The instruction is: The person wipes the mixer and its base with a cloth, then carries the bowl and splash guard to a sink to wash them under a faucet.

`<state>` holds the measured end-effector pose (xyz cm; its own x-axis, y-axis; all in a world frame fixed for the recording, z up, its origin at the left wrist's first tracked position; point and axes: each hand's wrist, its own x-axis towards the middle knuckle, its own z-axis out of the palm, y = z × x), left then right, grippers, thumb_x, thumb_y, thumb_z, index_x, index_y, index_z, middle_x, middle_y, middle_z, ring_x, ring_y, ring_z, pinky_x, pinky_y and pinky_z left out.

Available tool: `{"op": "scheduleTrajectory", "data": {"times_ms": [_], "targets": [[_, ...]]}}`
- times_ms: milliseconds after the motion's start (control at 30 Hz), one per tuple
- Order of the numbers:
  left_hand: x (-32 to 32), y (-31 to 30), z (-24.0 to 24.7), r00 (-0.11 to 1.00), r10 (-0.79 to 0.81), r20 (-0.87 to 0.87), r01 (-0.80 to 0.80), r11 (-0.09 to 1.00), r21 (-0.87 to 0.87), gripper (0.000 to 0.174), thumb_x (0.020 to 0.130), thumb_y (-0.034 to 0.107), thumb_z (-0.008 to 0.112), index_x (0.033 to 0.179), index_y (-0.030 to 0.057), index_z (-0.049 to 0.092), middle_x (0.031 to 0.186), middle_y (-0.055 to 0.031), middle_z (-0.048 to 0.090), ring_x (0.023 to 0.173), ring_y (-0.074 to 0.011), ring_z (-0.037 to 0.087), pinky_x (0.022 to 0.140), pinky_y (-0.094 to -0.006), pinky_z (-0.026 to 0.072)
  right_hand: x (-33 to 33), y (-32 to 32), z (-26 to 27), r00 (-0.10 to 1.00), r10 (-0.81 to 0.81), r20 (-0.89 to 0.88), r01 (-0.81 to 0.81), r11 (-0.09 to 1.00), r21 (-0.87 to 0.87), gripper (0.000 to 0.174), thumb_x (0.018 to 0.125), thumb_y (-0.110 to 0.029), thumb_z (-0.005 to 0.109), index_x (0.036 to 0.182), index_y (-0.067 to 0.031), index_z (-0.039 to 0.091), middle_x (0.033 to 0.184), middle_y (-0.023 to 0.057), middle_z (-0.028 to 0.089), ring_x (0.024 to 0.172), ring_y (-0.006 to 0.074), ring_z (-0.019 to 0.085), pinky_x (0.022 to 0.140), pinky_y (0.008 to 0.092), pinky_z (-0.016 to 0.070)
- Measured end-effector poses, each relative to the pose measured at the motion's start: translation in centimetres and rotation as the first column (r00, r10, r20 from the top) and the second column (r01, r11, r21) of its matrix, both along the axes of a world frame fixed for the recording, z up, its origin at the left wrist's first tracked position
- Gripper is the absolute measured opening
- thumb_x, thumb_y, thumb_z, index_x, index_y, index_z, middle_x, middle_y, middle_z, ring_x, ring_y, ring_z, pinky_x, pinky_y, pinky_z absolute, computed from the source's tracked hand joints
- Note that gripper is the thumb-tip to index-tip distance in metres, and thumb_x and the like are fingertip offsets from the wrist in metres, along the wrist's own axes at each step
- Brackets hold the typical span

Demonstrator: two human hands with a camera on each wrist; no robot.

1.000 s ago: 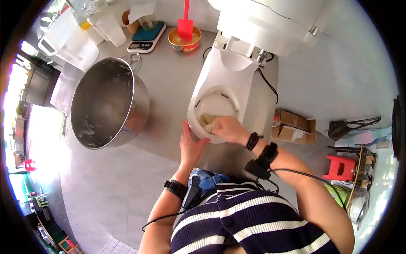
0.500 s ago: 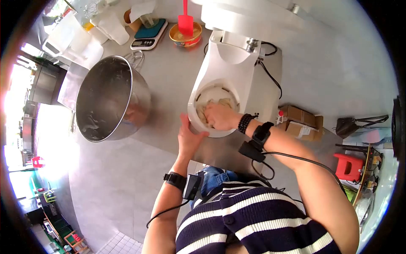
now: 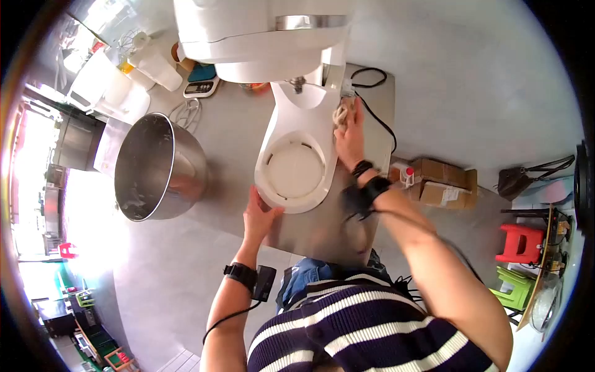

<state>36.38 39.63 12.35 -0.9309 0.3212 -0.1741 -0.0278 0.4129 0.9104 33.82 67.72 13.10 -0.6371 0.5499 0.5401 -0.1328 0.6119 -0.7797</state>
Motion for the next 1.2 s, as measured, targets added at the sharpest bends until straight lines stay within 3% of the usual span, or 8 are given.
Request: {"op": "scheduleTrajectory", "data": {"times_ms": [133, 333, 500, 667, 800, 900, 1033, 1200], "targets": [[-0.3, 0.0, 0.1, 0.997, -0.052, -0.055, 0.048, 0.995, -0.083, 0.076, 0.063, 0.014, 0.077, 0.125, 0.0036, 0.034, 0.105, -0.0148, 0.06, 0.099, -0.0235, 0.058, 0.083, -0.0329, 0.0458, 5.5, -3.6, -0.7, 0.986, 0.106, 0.129, -0.152, 0.885, 0.439, 0.036, 0.068, 0.001, 0.055, 0.102, -0.0106, 0.059, 0.125, 0.0108, 0.046, 0.12, 0.0309, 0.037, 0.097, 0.0432, 0.0313], [0.1, 0.2, 1.3, 0.996, -0.053, -0.067, 0.043, 0.99, -0.138, 0.079, 0.065, 0.018, 0.076, 0.128, 0.0046, 0.031, 0.105, -0.0139, 0.06, 0.099, -0.022, 0.057, 0.081, -0.0323, 0.0465, 6.1, -2.2, 6.4, 0.709, 0.539, 0.455, -0.705, 0.56, 0.435, 0.02, 0.066, -0.003, 0.057, 0.084, -0.0125, 0.062, 0.109, 0.0024, 0.056, 0.116, 0.0222, 0.043, 0.093, 0.0453, 0.0313], [0.2, -0.7, -1.7, 0.999, -0.013, -0.041, 0.013, 1.0, -0.013, 0.081, 0.066, 0.017, 0.075, 0.131, 0.0046, 0.028, 0.108, -0.013, 0.058, 0.1, -0.021, 0.056, 0.081, -0.0321, 0.0466, -3.2, 4.2, 4.9, 0.789, 0.544, 0.285, -0.417, 0.135, 0.899, 0.017, 0.07, -0.008, 0.053, 0.083, -0.015, 0.061, 0.101, -0.0002, 0.056, 0.104, 0.0173, 0.05, 0.095, 0.0429, 0.0296], [0.7, 0.7, 0.4, 0.996, 0.051, -0.073, -0.06, 0.989, -0.133, 0.079, 0.068, 0.013, 0.073, 0.132, 0.0047, 0.027, 0.105, -0.0136, 0.059, 0.095, -0.0205, 0.058, 0.08, -0.0317, 0.0469, -0.6, -0.6, 0.9, 0.83, 0.552, 0.081, -0.546, 0.773, 0.323, 0.011, 0.06, -0.005, 0.057, 0.068, -0.0107, 0.062, 0.073, 0.0032, 0.059, 0.082, 0.0252, 0.054, 0.085, 0.0397, 0.0362], [1.3, 0.5, 0.5, 0.997, 0.063, -0.055, -0.069, 0.99, -0.123, 0.076, 0.068, 0.01, 0.071, 0.131, 0.0049, 0.029, 0.1, -0.0133, 0.06, 0.093, -0.0194, 0.059, 0.079, -0.0312, 0.0469, 4.2, -1.6, 2.1, 0.585, 0.803, 0.116, -0.779, 0.596, -0.195, 0.01, 0.061, -0.004, 0.054, 0.067, -0.0078, 0.062, 0.069, 0.0097, 0.059, 0.069, 0.0269, 0.055, 0.071, 0.0325, 0.0423], [1.3, 0.6, 1.0, 0.997, 0.03, -0.069, -0.035, 0.997, -0.068, 0.075, 0.068, 0.011, 0.072, 0.129, 0.0048, 0.03, 0.097, -0.0133, 0.061, 0.093, -0.0189, 0.059, 0.078, -0.0309, 0.0469, 3.2, -0.4, 5.2, 0.534, 0.818, 0.212, -0.814, 0.566, -0.134, 0.02, 0.057, 0.001, 0.048, 0.068, -0.0093, 0.061, 0.078, 0.0043, 0.06, 0.082, 0.0229, 0.053, 0.085, 0.0341, 0.0346], [1.4, 0.4, 0.8, 0.998, 0.068, 0.0, -0.068, 0.99, -0.12, 0.074, 0.068, 0.009, 0.071, 0.129, 0.0043, 0.031, 0.1, -0.0136, 0.06, 0.094, -0.0188, 0.058, 0.078, -0.0308, 0.0468, -3.3, 3.3, 5.9, 0.757, 0.639, 0.138, -0.465, 0.379, 0.8, 0.02, 0.061, -0.006, 0.055, 0.078, -0.0128, 0.061, 0.085, 0.0014, 0.058, 0.091, 0.0211, 0.052, 0.086, 0.0402, 0.0351], [0.9, 0.0, -0.8, 0.998, 0.054, -0.013, -0.055, 0.997, -0.056, 0.073, 0.067, 0.008, 0.07, 0.129, 0.0049, 0.032, 0.106, -0.0138, 0.06, 0.096, -0.0209, 0.058, 0.08, -0.0314, 0.0462, -0.1, -1.5, 1.9, 0.813, 0.545, 0.205, -0.582, 0.744, 0.328, 0.013, 0.063, -0.011, 0.057, 0.076, -0.0137, 0.06, 0.082, -0.0004, 0.059, 0.088, 0.0195, 0.054, 0.083, 0.0359, 0.037]]}}
